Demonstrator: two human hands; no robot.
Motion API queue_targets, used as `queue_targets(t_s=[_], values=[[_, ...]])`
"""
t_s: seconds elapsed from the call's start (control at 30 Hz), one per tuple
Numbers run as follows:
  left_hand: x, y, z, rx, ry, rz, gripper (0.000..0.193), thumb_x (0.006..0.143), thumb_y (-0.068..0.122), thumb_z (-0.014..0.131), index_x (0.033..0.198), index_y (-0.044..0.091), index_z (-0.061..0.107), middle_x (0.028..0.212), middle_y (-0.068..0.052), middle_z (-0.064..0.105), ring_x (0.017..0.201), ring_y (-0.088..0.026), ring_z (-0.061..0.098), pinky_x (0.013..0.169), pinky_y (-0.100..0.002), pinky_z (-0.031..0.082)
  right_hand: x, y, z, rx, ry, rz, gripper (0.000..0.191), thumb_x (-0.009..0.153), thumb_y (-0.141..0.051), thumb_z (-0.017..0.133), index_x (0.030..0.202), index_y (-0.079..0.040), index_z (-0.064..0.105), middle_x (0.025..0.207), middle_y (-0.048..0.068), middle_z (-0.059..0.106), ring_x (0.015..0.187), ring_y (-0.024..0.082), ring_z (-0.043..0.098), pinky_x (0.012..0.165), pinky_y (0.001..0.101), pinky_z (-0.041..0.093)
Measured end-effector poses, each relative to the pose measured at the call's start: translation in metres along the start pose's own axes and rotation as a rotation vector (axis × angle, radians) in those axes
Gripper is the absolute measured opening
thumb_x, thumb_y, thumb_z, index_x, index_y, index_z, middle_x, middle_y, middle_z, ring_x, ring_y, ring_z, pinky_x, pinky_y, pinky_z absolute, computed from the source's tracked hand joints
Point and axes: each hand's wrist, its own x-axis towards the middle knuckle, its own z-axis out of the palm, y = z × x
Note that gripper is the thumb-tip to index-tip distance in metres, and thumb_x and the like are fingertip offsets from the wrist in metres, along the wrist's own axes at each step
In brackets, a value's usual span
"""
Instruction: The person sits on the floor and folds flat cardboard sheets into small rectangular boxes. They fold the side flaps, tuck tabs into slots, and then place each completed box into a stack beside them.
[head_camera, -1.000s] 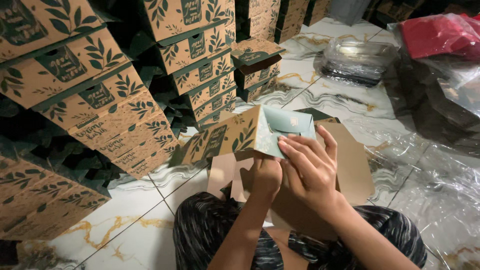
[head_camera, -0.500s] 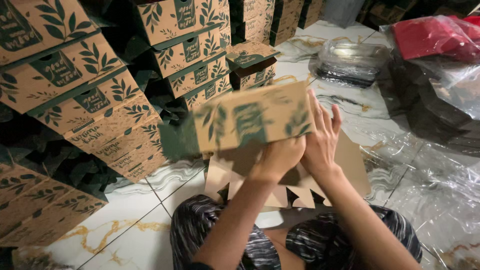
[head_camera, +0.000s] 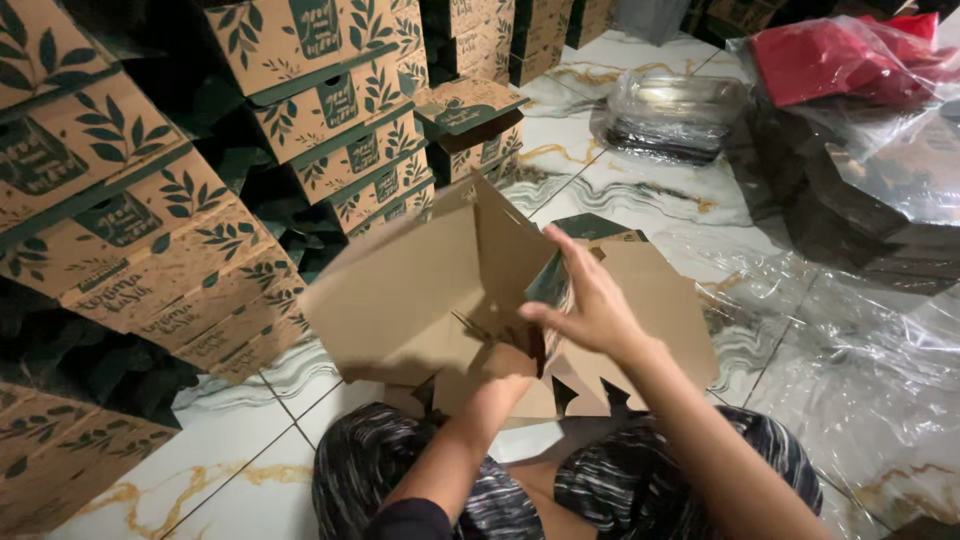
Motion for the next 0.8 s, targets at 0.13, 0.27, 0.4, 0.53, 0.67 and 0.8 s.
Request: queue_targets(t_s=[0.13,0.27,0.4,0.53,0.67,0.8], values=[[-0.037,-0.037,-0.013,-0.933,-0.045,0.012,0.044,0.098,0.041,0.056,0.126,0.008,0.066,0.115,-0.007,0.068,0.102,-0.021,0.061,0.088,-0.039,0.050,-0.021,-0.015,0.001,-0.253,-0.171,-0.080,0.098,0.076,-0.039,0.078,0.155,-0.003,0.032,0.144,0.023,0.051,0.131,0.043,0.051,0.109,0.0498,0.041],[-0.043,-0.053,-0.046,-2.156,0.435,-0.040,0.047,0.101,0.048,0.054,0.127,0.011,0.065,0.116,-0.001,0.066,0.099,-0.013,0.060,0.084,-0.034,0.049,-0.028,-0.008,0.001,-0.371,-0.181,-0.202,0.094,0.073,-0.030,0.071,0.154,0.000,0.033,0.147,0.026,0.050,0.124,0.044,0.054,0.107,0.0502,0.042],[-0.012,-0.047,-0.085,-1.936,0.860,-0.306,0.030,0.103,0.028,0.069,0.111,0.000,0.063,0.090,-0.008,0.064,0.073,-0.016,0.054,0.061,-0.035,0.043,-0.031,0.009,0.006,-0.372,-0.101,-0.334,0.088,0.076,-0.023,0.068,0.153,0.001,0.035,0.143,0.029,0.053,0.128,0.045,0.054,0.109,0.0495,0.042],[0.003,-0.042,-0.088,-2.311,1.022,-0.225,0.013,0.093,0.012,0.066,0.104,0.004,0.068,0.091,-0.005,0.071,0.075,-0.015,0.067,0.064,-0.030,0.055,-0.044,0.026,0.005,0.089,0.039,-0.025,0.057,0.099,-0.001,0.051,0.155,-0.008,0.047,0.141,0.022,0.065,0.131,0.034,0.064,0.108,0.0400,0.048],[0.020,-0.015,-0.065,-2.603,0.915,-0.386,0.012,0.090,0.004,0.066,0.102,0.007,0.064,0.095,-0.007,0.071,0.081,-0.021,0.068,0.070,-0.034,0.055,-0.053,0.031,0.006,0.225,0.387,0.389,0.043,0.101,-0.001,0.053,0.143,-0.009,0.056,0.118,0.019,0.069,0.096,0.031,0.068,0.084,0.0350,0.052],[0.046,0.011,-0.045,-2.614,0.889,-0.192,0.012,0.096,0.006,0.061,0.107,0.007,0.067,0.100,-0.007,0.070,0.088,-0.018,0.069,0.077,-0.033,0.056,-0.052,0.024,0.001,-0.326,0.254,-0.170,0.041,0.088,-0.003,0.062,0.127,-0.009,0.067,0.128,0.011,0.070,0.112,0.026,0.068,0.093,0.0363,0.056]])
